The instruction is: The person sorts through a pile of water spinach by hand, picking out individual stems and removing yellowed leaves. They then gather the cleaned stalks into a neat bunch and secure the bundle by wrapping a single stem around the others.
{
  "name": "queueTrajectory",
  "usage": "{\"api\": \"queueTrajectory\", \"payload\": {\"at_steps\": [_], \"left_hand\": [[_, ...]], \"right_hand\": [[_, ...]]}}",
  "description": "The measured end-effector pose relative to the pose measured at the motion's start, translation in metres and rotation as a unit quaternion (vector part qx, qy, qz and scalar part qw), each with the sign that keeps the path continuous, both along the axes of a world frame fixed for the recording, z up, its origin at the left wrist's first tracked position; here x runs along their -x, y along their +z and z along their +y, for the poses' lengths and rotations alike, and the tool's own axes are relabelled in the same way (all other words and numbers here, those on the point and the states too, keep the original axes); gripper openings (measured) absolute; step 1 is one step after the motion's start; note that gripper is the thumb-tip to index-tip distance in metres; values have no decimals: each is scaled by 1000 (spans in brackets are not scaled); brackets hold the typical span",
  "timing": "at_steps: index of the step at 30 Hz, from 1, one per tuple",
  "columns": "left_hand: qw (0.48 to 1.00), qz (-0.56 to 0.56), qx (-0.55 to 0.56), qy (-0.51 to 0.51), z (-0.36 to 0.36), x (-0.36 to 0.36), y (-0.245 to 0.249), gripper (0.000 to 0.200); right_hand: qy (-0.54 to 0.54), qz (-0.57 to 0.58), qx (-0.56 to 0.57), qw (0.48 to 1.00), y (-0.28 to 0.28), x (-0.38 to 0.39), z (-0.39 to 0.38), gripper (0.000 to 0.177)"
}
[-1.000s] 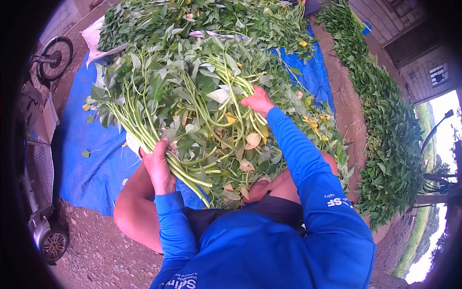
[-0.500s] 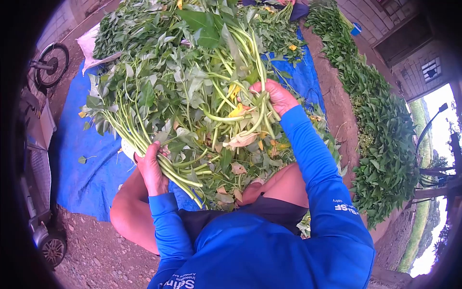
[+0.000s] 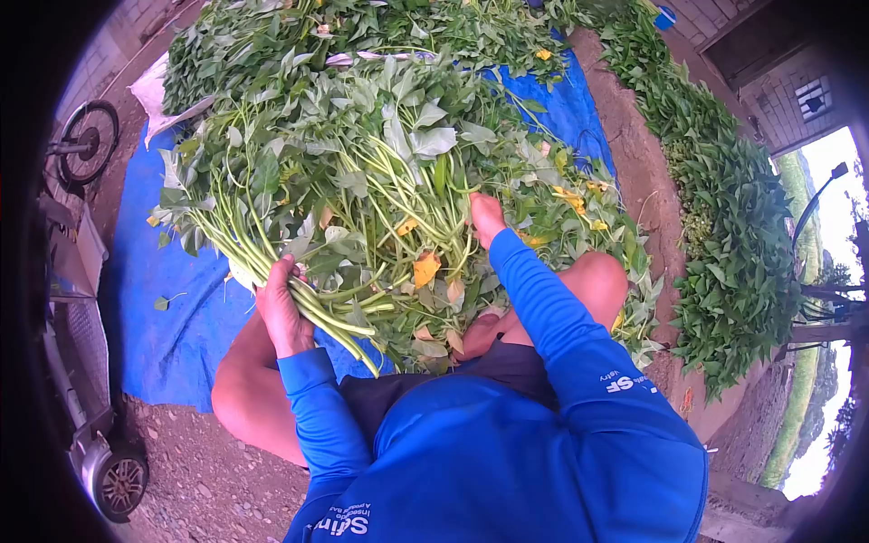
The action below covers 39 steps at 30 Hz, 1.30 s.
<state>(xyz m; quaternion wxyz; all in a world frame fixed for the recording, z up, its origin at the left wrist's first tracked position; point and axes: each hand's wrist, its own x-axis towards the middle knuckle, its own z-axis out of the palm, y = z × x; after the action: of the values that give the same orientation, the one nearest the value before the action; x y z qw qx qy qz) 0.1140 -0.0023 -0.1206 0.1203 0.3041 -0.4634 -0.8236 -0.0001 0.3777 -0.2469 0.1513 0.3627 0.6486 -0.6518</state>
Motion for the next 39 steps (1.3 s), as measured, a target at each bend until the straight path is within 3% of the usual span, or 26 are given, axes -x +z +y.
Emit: {"api": "queueTrajectory", "payload": {"at_steps": [1, 2, 6, 12, 18, 21, 28, 29, 30, 31, 32, 35, 39], "left_hand": [[1000, -6, -5, -3, 3, 0, 4, 17], [1000, 9, -8, -8, 6, 0, 3, 19], [999, -12, -8, -51, 19, 1, -8, 18], [993, -33, -15, -115, 41, -2, -16, 14], [986, -40, -37, -156, 58, -1, -23, 15], [983, -36, -54, -170, 66, -1, -21, 14], [977, -16, -110, -180, 93, -1, -46, 16], [974, -8, -131, -183, 99, 0, -58, 16], [970, -17, -135, -199, 102, 0, -60, 16], [962, -12, -166, -216, 102, -1, -70, 18], [949, -16, -217, -228, 104, 0, -89, 19], [897, -21, -354, -264, 107, 1, -140, 30], [877, -70, -372, -298, 104, -5, -137, 40]], "right_hand": [[1, 2, -34, 999, 10, -2, -7, 40], [69, -3, -123, 990, 19, -9, -13, 34], [78, 8, -202, 976, 17, -4, -5, 24], [39, 120, 13, 992, 142, -25, 21, 25], [34, 236, 45, 970, 232, -64, 41, 29], [26, 280, 2, 960, 252, -77, 27, 27], [107, 332, -168, 922, 227, -75, -49, 42], [150, 322, -198, 914, 211, -77, -64, 44], [167, 347, -159, 909, 178, -77, -80, 42], [220, 236, -150, 935, 171, -86, -100, 42], [261, 209, -196, 922, 145, -95, -112, 45], [264, 204, -205, 920, 96, -122, -135, 30], [224, 187, -169, 941, 54, -136, -135, 23]]}}
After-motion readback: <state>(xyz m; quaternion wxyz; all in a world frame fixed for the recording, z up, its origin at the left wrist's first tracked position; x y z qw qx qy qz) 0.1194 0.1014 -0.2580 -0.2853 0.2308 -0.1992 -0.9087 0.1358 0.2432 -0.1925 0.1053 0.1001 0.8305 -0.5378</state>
